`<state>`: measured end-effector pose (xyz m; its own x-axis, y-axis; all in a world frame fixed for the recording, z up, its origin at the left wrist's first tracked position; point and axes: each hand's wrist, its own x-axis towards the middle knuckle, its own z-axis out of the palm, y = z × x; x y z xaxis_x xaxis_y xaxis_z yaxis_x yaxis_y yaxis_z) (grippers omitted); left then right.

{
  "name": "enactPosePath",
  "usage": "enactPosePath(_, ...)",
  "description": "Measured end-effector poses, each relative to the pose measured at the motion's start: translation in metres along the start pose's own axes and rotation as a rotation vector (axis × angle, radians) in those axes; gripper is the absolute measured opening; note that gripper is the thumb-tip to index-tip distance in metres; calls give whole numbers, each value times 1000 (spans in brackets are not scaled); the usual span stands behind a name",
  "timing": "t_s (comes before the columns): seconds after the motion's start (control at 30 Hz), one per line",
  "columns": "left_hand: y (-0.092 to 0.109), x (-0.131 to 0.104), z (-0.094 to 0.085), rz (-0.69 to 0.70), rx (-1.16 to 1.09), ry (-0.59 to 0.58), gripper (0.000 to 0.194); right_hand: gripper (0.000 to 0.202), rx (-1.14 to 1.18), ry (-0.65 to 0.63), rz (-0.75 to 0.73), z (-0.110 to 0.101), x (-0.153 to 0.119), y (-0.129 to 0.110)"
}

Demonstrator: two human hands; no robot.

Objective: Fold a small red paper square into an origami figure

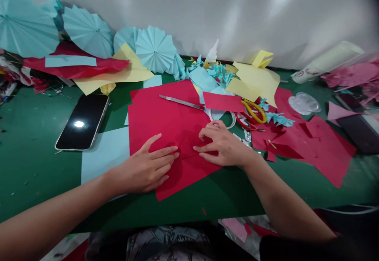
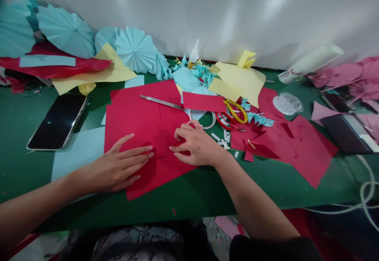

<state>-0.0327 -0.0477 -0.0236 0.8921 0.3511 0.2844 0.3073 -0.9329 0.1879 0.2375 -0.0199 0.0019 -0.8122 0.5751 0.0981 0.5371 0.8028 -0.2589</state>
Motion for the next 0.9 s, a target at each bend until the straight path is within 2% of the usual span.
enactPosePath(0.13,-1,0,2,-28,-43,26,27,29,28,88,27,9,2,-2)
enactPosePath(0.23,0,2,4,-59,-7,-26,35,30,32,208,63,18,7,-9)
enactPosePath(0.4,6,6,9,-79,104,-24,32,39,11,275,287,30,16,-28)
enactPosePath(0.6,12,8,9,-102,178,-1,25,40,6,205,453,36,18,-37)
enactPosePath(0.9,12,8,10,-131,204,45,31,47,-64,110,481,28,15,-30)
